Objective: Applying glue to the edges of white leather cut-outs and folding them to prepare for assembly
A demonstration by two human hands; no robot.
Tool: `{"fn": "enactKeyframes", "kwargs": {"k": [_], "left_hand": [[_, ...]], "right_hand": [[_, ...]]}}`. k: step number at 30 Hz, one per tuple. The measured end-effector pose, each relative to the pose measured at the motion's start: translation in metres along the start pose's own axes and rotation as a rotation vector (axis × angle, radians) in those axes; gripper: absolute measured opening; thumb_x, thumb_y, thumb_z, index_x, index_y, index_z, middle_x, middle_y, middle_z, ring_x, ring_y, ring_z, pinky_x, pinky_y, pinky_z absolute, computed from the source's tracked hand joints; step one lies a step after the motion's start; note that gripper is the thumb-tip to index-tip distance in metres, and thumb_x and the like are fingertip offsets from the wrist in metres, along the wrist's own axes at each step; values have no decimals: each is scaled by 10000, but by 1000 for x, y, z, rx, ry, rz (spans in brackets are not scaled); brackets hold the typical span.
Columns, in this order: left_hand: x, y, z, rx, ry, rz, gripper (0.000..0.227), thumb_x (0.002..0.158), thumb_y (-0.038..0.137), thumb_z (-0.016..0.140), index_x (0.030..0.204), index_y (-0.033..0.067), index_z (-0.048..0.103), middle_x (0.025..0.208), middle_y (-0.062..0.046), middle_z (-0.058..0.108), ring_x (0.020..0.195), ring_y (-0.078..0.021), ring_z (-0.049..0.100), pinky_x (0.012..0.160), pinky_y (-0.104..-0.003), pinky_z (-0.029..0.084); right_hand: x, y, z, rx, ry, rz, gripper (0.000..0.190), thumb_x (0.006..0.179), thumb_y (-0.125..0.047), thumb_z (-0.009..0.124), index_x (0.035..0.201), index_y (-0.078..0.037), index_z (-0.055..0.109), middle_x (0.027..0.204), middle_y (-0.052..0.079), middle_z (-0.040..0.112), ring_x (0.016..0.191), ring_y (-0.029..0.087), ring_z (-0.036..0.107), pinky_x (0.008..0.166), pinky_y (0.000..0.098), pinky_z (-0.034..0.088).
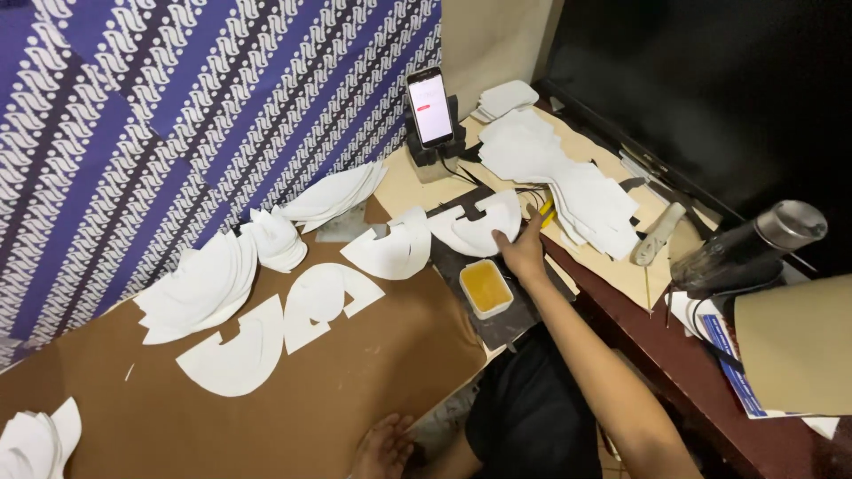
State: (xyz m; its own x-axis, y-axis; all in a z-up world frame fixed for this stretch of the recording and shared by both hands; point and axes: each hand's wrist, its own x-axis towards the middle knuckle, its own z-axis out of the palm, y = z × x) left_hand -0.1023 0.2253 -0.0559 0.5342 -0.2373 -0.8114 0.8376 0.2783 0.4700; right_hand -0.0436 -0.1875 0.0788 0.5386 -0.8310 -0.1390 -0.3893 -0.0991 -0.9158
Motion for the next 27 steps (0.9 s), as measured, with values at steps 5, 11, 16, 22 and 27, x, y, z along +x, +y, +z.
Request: {"fn": "enactKeyframes", "kwargs": {"k": [5,11,16,22,27], "left_hand": [[-18,12,18,48,-21,-6,407,924,239,603,1248,-5,638,1234,-277,730,1031,-409,655,855,-458,471],[-84,48,50,212,-88,211,248,953,170,594,1048,-16,727,783,-214,704,511,-255,547,424,-295,284],[-57,85,9,491,-84,458,108,971,233,650,904,150,667,555,-4,516,432,-92,412,393,-262,305],[-44,176,-20,655,471,713,255,825,335,803,951,120,750,909,-168,754,912,-350,732,778,-457,552],[-14,229,-58,874,794,1016,383,839,307,825,1088,49,691,1078,-221,668,1044,-483,663,882,-547,542]], "right_hand": [[8,15,0,-181,36,-157,860,853,-232,725,1537,-81,225,1510,252,477,1330,437,510,1123,450,392],[-1,0,-12,-636,-7,-88,999,872,-576,616,1581,-15,191,1407,306,533,1187,543,580,964,607,458],[-80,-49,-28,-243,68,-605,557,980,-143,666,1426,73,412,1349,310,531,1258,458,511,1071,495,371],[-193,-29,46,-299,-116,-649,292,900,-174,746,1079,-89,531,879,169,713,848,457,705,714,532,551],[-247,-25,98,-262,-484,-503,492,956,-169,683,1350,6,448,1076,192,705,1000,371,710,785,465,608]]}}
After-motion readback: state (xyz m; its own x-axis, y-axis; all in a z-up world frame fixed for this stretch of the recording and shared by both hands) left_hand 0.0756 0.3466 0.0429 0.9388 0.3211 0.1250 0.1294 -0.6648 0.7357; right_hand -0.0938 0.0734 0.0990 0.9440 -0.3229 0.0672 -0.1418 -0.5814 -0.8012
